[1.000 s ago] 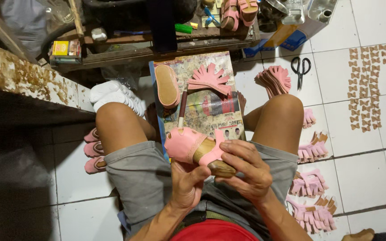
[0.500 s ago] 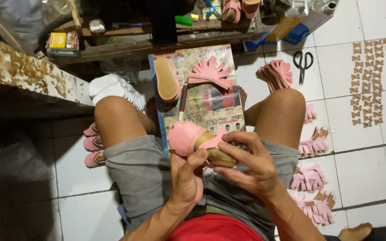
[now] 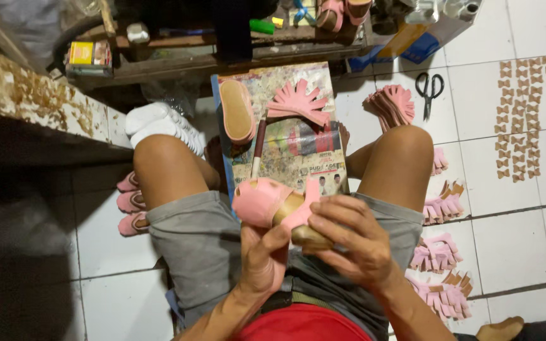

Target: The person sits on the floor assembling pink sandals. They run a cylindrical roller tool over the sandal straps, fit a pink fringed upper onto a wooden last, press and shape the upper around the last, then roll and smooth the edges of the assembled sandal.

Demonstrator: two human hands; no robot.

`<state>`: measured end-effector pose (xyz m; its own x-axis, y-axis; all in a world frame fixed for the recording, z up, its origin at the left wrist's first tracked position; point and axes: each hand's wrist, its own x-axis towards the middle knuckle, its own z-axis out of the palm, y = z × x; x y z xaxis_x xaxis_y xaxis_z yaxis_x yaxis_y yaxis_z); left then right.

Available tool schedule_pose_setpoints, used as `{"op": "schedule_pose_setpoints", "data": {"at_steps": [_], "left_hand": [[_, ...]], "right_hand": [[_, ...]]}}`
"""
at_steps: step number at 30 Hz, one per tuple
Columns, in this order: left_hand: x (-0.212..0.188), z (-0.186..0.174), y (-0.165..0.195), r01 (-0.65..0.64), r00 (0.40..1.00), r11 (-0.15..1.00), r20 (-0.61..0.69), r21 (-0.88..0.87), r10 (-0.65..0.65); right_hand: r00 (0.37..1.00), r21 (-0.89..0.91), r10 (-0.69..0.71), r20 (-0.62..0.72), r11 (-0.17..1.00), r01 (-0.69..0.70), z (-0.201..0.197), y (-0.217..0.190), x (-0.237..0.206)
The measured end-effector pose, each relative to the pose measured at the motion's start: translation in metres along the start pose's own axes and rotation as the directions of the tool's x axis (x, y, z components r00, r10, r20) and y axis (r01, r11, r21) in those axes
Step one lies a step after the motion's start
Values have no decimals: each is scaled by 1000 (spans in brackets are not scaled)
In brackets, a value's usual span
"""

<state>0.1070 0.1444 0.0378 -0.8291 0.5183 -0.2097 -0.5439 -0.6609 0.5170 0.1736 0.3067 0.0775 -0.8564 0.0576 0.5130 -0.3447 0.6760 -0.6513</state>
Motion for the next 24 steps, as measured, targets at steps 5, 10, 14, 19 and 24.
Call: {"op": "schedule_pose_setpoints", "data": {"at_steps": [5,10,14,19,24], "left_hand": [[-1,7,9,10,994,1000,110,2,-10],[7,25,-6,-130,991,872,71,472,109],[15,31,-27,-64,995,826,-26,559,95],[18,28,-43,-106,989,938,-63,331,134],[22,17,-36,-146,986,977,-60,156,157]], "right_hand": [[991,24,75,-107,997,-73,5,-1,-12],[608,637,733,-304,631,-442,37,10,-25],[471,961,865,-175,255,-112,61,25,-24],[448,953,875,-182,269,-139,70,20,-16],[510,958,848,-148,250,-138,72,15,-17]]}}
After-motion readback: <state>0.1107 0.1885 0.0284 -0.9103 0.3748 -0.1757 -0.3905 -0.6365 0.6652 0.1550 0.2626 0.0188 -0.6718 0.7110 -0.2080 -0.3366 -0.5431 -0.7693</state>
